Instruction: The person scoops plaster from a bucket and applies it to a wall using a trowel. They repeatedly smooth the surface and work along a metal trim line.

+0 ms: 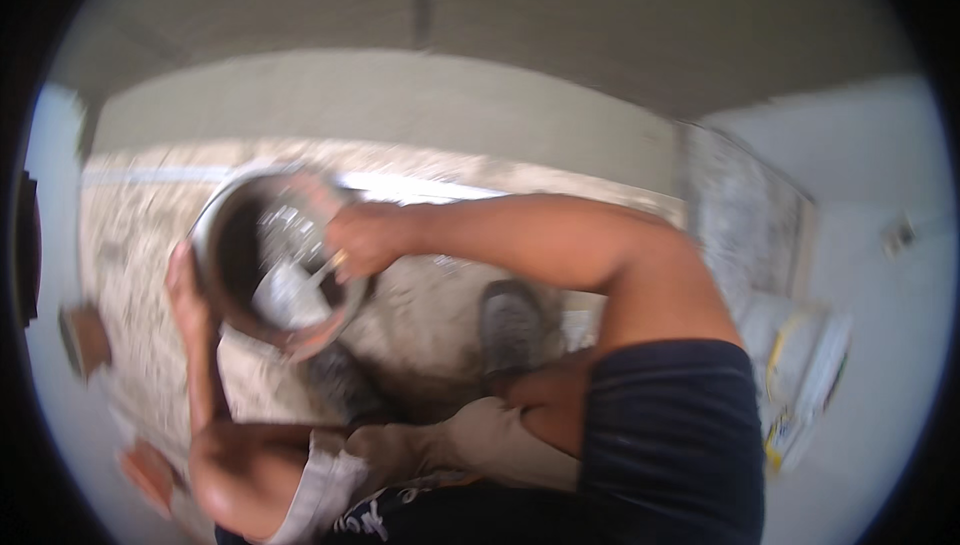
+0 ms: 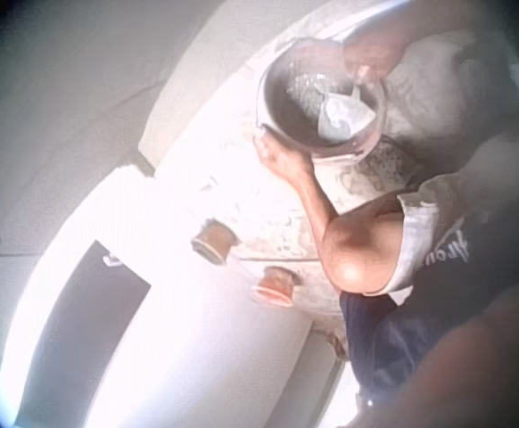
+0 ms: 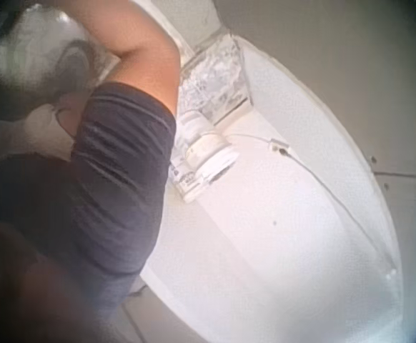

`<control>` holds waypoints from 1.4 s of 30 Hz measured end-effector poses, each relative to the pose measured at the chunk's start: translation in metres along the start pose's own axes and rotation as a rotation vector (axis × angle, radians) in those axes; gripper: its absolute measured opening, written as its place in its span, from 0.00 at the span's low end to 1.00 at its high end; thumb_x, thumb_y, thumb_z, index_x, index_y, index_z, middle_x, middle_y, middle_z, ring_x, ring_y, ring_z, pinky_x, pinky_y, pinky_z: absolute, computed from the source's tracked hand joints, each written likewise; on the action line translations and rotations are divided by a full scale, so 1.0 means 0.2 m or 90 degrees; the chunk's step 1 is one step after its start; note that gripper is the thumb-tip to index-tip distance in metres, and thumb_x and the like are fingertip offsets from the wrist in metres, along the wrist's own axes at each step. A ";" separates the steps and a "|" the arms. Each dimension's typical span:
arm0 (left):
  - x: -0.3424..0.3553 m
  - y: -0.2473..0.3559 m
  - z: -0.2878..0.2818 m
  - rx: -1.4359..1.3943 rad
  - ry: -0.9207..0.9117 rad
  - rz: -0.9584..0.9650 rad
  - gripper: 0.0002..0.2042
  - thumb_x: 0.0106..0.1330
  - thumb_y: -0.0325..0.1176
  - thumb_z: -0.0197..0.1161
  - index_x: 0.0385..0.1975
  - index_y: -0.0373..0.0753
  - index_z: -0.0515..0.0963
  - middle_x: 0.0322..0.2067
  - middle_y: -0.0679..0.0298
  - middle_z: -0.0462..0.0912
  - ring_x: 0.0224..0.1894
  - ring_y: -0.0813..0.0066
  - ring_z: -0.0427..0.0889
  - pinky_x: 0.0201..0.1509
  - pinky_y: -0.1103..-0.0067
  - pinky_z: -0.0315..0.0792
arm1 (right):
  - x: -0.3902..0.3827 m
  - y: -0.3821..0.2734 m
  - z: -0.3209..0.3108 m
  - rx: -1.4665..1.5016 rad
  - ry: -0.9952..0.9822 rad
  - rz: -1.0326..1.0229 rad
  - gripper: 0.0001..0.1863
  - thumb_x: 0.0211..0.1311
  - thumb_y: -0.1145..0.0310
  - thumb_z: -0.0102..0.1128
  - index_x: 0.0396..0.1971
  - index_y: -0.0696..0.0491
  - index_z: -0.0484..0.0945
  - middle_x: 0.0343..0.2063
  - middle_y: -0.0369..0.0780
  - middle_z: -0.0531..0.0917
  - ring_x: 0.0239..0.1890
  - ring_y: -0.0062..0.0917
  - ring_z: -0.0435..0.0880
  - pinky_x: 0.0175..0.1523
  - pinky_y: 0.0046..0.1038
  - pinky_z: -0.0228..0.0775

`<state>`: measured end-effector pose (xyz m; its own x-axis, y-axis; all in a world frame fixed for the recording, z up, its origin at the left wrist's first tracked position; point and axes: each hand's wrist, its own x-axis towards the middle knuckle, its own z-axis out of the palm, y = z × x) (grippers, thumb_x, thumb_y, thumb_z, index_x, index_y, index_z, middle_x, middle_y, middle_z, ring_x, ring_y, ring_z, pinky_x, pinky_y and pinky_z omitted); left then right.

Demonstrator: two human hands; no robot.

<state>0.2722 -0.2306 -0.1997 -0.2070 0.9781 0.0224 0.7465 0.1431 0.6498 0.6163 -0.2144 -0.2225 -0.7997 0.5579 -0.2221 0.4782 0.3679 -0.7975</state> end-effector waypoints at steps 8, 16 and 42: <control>0.08 -0.12 -0.10 -0.236 0.019 -0.106 0.28 0.81 0.52 0.50 0.58 0.28 0.77 0.52 0.55 0.81 0.53 0.68 0.77 0.62 0.73 0.69 | -0.76 0.17 -0.07 0.142 0.244 0.077 0.18 0.60 0.61 0.67 0.46 0.55 0.82 0.42 0.49 0.86 0.42 0.40 0.87 0.49 0.40 0.78; 0.25 -0.65 -0.35 -0.104 -0.137 -0.162 0.32 0.81 0.57 0.47 0.59 0.27 0.76 0.52 0.53 0.81 0.54 0.65 0.77 0.62 0.70 0.70 | -1.60 0.41 0.01 0.590 0.729 0.498 0.18 0.67 0.73 0.63 0.55 0.54 0.75 0.38 0.38 0.83 0.21 0.18 0.80 0.24 0.22 0.74; 0.39 0.55 -0.47 0.371 -0.351 -0.097 0.32 0.79 0.59 0.49 0.64 0.34 0.73 0.45 0.52 0.84 0.35 0.67 0.85 0.35 0.73 0.74 | -1.88 1.33 -0.13 0.911 1.365 0.349 0.19 0.65 0.70 0.62 0.52 0.60 0.71 0.36 0.43 0.76 0.30 0.33 0.82 0.32 0.38 0.80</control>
<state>0.2782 -0.1524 -0.0559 -0.1045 0.8536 -0.5104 0.9757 0.1873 0.1134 1.0538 -0.3072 -0.3362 0.7681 0.2975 -0.5671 -0.6174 0.1087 -0.7791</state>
